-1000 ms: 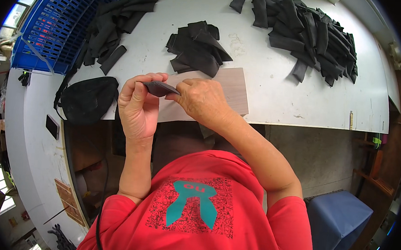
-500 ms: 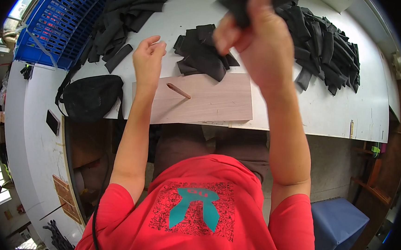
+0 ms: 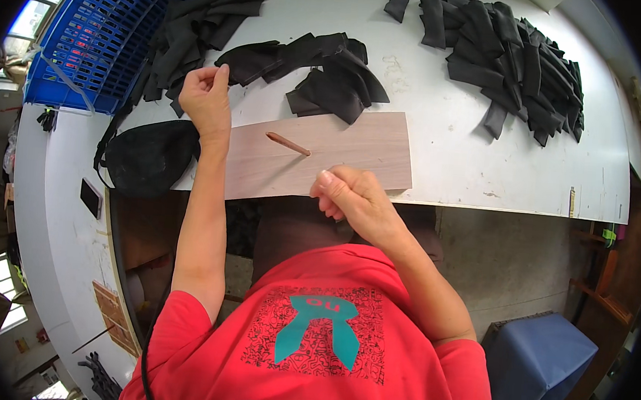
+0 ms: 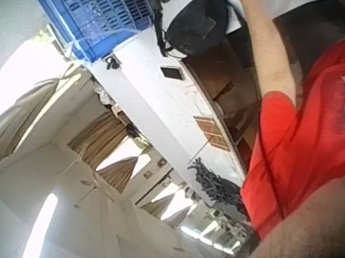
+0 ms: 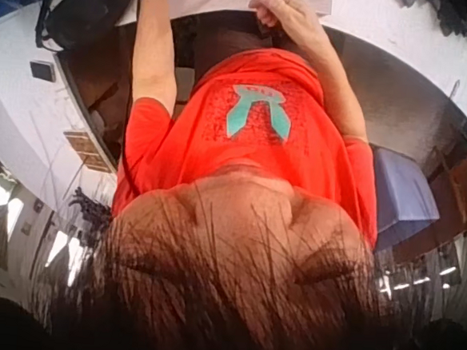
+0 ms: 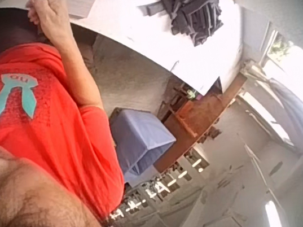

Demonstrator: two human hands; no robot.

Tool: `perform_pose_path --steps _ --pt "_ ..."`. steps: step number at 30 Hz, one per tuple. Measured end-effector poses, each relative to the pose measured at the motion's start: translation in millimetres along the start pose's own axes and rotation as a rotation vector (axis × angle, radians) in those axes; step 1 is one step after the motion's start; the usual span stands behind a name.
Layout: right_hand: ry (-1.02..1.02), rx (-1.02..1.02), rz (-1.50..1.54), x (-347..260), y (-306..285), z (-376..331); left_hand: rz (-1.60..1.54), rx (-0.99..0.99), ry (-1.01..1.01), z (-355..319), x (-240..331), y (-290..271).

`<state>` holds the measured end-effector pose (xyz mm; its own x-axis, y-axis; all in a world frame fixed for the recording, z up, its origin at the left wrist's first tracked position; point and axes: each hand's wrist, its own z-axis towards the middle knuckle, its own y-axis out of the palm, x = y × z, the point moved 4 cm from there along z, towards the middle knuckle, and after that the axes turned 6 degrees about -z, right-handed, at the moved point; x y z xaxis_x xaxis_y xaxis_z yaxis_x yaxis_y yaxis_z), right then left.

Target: Assembling or folding small black fabric and rubber pieces at a workbench in a factory.

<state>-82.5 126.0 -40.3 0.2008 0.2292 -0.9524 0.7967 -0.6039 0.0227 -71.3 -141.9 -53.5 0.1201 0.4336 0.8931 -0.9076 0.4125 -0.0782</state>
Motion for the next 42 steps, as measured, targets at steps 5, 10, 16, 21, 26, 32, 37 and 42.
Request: perform_pose_path --steps 5,10,16,21,26,32,37,42 --pt "0.010 -0.216 -0.107 -1.2 42.5 11.8 -0.593 0.042 -0.463 -25.4 13.3 -38.5" --pt "0.037 -0.260 -0.078 2.7 67.4 31.5 -1.094 -0.019 -0.805 -45.5 22.3 -55.1" --pt "-0.062 -0.184 0.191 -3.3 84.3 42.5 -1.242 -0.048 -0.668 -59.5 55.1 -76.4" --pt "-0.171 -0.036 0.531 -16.8 84.8 39.6 -1.215 -0.112 -0.966 -114.8 68.5 -80.3" --pt "-0.318 0.300 -0.057 -22.7 62.5 18.9 -0.976 -0.151 -1.029 -151.4 55.9 -69.0" --pt "-0.433 0.545 -0.470 -20.2 44.0 3.9 -0.361 -0.272 -0.435 -150.3 120.1 -46.0" --pt "-0.659 0.694 -0.742 -12.2 33.2 -3.3 -0.564 -0.264 -0.760 -145.8 112.1 -29.2" --pt "-0.572 0.452 -0.916 -10.6 20.2 -11.2 -0.464 -0.291 -0.745 -145.1 111.5 -25.2"
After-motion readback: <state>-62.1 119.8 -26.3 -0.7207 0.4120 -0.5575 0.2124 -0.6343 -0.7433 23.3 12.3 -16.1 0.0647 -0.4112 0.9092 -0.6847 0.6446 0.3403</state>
